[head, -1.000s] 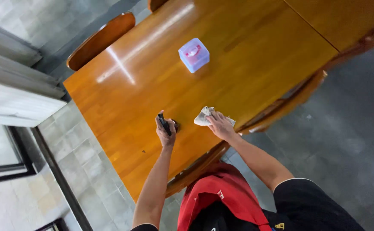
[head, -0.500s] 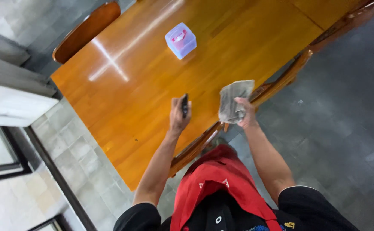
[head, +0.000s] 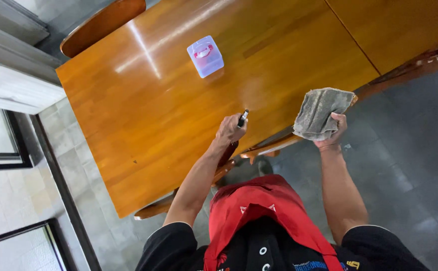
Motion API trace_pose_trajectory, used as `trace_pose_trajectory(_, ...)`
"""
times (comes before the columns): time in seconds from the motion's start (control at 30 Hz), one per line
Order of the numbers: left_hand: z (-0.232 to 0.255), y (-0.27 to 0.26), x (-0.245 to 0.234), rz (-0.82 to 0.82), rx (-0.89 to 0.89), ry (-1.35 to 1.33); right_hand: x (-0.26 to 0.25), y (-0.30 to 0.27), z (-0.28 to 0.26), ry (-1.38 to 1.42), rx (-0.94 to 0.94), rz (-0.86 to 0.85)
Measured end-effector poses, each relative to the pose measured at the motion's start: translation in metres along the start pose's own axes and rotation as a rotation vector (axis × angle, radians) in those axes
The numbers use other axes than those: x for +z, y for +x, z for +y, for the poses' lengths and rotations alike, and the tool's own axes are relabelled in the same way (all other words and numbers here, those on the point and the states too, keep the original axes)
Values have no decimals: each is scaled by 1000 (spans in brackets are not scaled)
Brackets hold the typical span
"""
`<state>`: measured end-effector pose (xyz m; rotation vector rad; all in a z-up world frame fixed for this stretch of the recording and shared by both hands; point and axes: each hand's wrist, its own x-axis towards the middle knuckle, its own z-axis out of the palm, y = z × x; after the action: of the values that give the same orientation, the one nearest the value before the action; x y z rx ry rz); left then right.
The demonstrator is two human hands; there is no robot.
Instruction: Spraying a wooden table with cleaning solution and wiping it clean with a cloth.
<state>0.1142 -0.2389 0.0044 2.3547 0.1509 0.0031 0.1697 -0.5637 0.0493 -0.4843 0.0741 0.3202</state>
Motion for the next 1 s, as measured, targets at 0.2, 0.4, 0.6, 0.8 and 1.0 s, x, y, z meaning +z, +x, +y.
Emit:
trace_pose_trajectory(0.2, 45, 4, 6, -111, 14, -102, -19, 28, -44, -31, 79, -19)
trace_pose_trajectory(0.4, 50, -11, 10, -227, -23, 22, -61, 53, -43, -228, 105, 101)
trace_pose_trajectory(0.6, 11, -34, -23, 77, -152, -282, -9, 79, -26, -1139, 64, 362)
trace_pose_trajectory(0.8, 14, -34, -18, 502, -99, -619, -23, 90, 72, -2269, -267, -340)
trace_pose_trajectory(1.0, 11, -10, 1, 699, -104, -636, -71, 131, 80, -2387, -44, -503)
